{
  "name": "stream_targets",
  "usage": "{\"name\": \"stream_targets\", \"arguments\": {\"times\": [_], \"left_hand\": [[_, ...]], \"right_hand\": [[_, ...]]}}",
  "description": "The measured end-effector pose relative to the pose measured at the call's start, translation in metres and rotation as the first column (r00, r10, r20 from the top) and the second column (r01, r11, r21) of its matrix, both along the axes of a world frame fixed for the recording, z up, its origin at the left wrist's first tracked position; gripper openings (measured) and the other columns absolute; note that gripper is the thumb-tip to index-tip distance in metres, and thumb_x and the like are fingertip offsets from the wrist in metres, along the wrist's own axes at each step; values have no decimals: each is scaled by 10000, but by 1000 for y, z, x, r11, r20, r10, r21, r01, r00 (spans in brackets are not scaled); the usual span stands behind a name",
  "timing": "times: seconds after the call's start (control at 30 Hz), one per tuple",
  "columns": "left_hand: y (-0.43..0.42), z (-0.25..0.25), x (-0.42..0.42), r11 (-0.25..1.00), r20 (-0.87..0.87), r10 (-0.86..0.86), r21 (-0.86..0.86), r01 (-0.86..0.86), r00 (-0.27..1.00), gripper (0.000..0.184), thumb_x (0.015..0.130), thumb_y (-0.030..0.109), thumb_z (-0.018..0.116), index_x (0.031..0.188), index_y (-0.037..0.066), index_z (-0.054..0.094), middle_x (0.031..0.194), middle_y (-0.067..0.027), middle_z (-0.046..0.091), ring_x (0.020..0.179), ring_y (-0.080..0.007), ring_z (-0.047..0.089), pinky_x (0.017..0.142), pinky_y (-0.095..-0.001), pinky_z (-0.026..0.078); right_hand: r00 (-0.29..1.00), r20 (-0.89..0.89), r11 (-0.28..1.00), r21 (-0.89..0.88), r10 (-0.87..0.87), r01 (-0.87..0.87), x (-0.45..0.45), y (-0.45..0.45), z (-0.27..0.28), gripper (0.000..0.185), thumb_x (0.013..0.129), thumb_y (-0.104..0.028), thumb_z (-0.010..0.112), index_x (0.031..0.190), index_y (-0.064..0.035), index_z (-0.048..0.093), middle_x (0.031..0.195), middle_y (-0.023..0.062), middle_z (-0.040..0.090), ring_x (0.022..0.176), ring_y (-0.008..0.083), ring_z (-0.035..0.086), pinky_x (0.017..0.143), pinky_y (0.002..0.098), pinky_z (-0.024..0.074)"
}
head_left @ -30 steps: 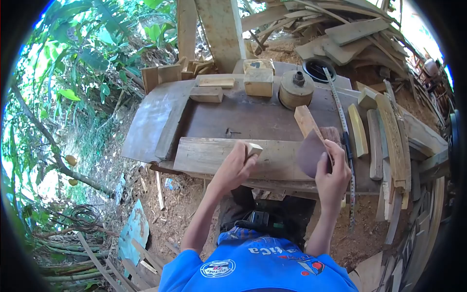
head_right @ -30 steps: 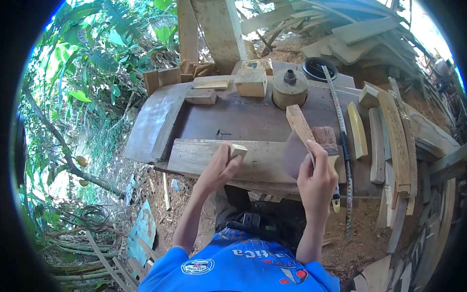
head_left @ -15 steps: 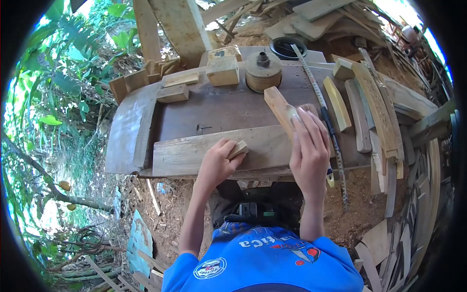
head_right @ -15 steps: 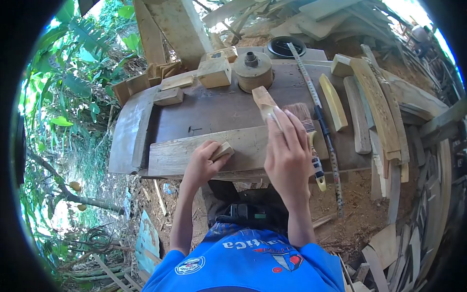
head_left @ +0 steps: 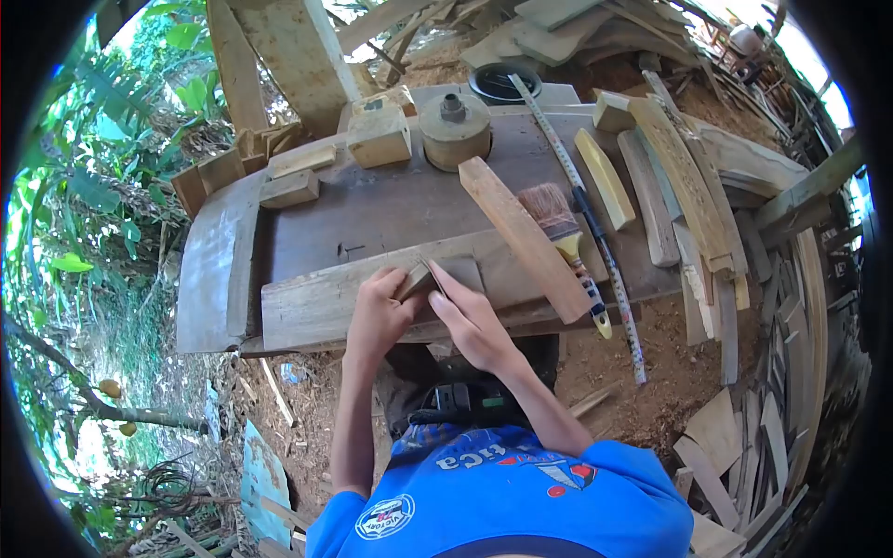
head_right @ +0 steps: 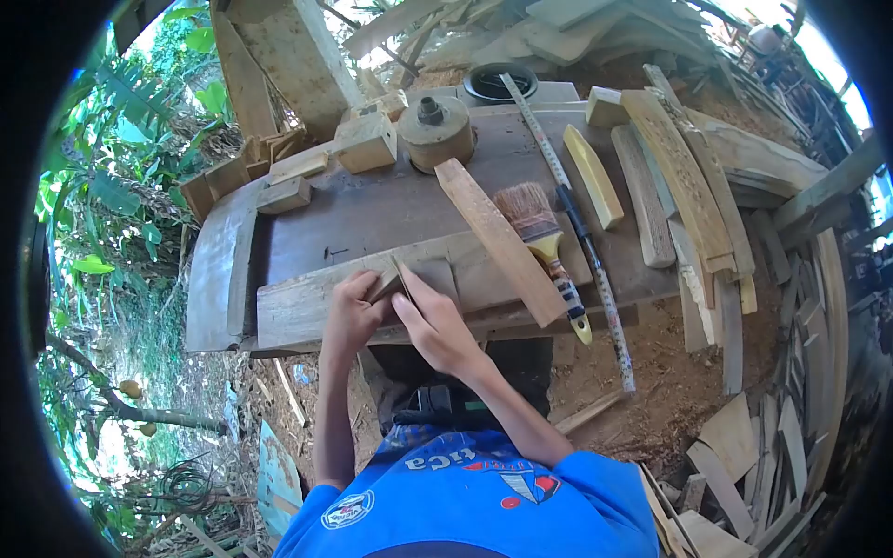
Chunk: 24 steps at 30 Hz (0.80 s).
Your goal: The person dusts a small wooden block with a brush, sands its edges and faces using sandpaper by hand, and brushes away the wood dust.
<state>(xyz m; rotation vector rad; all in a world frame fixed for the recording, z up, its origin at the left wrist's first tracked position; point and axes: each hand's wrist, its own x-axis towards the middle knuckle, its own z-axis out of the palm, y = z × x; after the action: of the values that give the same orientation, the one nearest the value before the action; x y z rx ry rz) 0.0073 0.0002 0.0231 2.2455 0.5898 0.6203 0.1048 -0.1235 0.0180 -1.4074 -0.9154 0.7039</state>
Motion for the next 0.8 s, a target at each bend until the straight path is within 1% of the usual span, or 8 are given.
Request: {"name": "stream_targets", "arguments": {"times": [0.23,0.27,0.4,0.5,0.57,0.67,0.77,0.8], "left_hand": [[-3,2,0,981,-23,-33,-192,28,999,226,696,19,651,902,-67,616,877,-216,619,783,-376,618,694,-378,484],[1,2,0,973,-55,-25,-230,12,998,231,694,13,649,909,-67,618,879,-215,621,784,-373,620,694,-375,485],[2,6,1,995,-48,-54,-86,50,997,217,694,15,651,891,-69,615,863,-207,624,773,-369,620,687,-381,486],[0,3,3,988,-37,-97,-120,92,995,190,691,29,661,847,-63,604,845,-207,622,747,-371,613,672,-393,478],[0,-2,4,981,-31,-53,-189,47,998,181,697,45,663,831,-58,599,825,-208,608,740,-384,603,667,-407,469],[6,5,2,995,-30,-88,-42,87,996,167,708,48,657,812,-64,589,801,-222,594,743,-397,596,661,-406,464],[8,-5,2,992,-37,-114,-55,111,993,176,690,44,640,816,-69,590,761,-179,605,697,-249,602,654,-344,465],[2,0,4,994,15,-77,-70,78,997,173,689,54,638,799,-67,579,759,-182,598,679,-246,590,629,-344,456]], "right_hand": [[970,-117,975,-36,213,-218,25,31,2,675,882,-261,517,1369,150,296,1363,332,414,1314,370,397,1096,351,282],[990,12,990,-2,138,-138,12,26,1,696,874,-282,528,1373,144,297,1388,327,386,1337,373,361,1105,351,266],[994,25,994,19,110,-111,3,-5,-7,720,871,-301,524,1384,141,277,1403,321,368,1345,368,347,1115,352,249],[926,-222,950,1,305,-312,30,34,-1,736,874,-279,490,1424,118,205,1446,308,311,1378,351,298,1133,370,212],[971,-147,980,-18,191,-196,22,32,-1,735,884,-310,482,1420,120,221,1420,310,352,1349,343,344,1121,361,231],[991,-120,998,44,59,-54,-6,-6,-4,754,891,-375,495,1394,139,268,1405,307,378,1338,328,358,1111,334,236],[959,-218,983,14,180,-181,14,27,0,798,894,-397,478,1423,129,195,1486,280,256,1409,316,231,1136,348,180],[929,-311,980,51,201,-194,21,39,-1,823,900,-427,470,1429,128,170,1495,271,245,1410,310,229,1133,349,183]]}}
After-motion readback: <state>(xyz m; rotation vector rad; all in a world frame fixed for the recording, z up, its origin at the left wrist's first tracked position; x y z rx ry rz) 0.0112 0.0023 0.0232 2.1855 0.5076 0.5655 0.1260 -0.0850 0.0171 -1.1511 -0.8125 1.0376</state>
